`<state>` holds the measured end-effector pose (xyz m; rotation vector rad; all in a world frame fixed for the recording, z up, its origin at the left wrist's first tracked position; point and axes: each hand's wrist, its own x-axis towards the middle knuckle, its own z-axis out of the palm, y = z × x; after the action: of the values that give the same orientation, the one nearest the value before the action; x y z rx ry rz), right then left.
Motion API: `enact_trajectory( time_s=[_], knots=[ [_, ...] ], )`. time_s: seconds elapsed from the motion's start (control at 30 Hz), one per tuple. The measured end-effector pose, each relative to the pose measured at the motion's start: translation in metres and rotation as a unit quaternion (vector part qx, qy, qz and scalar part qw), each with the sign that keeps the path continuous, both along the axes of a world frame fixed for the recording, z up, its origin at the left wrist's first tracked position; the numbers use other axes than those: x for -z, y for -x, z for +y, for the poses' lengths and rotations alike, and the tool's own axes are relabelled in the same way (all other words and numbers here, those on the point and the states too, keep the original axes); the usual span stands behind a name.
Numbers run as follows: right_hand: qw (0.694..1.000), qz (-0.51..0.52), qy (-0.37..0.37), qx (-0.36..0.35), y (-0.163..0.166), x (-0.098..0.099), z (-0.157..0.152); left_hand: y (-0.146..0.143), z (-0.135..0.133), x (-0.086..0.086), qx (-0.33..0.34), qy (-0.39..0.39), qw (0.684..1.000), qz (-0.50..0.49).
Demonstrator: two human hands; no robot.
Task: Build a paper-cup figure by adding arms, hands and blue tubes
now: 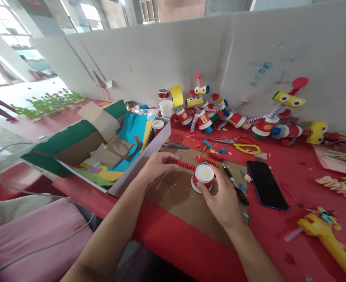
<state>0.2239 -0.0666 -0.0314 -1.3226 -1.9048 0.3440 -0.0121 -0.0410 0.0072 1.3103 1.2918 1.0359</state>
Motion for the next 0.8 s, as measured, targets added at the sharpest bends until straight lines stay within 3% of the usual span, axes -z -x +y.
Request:
enact_trajectory(
  time_s=[0.43,0.8],
  knots=[
    [1.000,0.008,-0.001,-0.009,0.001,0.000,0.000,0.007,0.003,0.009,0.058,-0.053,0.996,0.051],
    [0.999,0.035,0.018,-0.022,0.004,0.000,0.004,0.004,0.003,0.003,0.064,-0.071,0.994,0.049]
  ],
)
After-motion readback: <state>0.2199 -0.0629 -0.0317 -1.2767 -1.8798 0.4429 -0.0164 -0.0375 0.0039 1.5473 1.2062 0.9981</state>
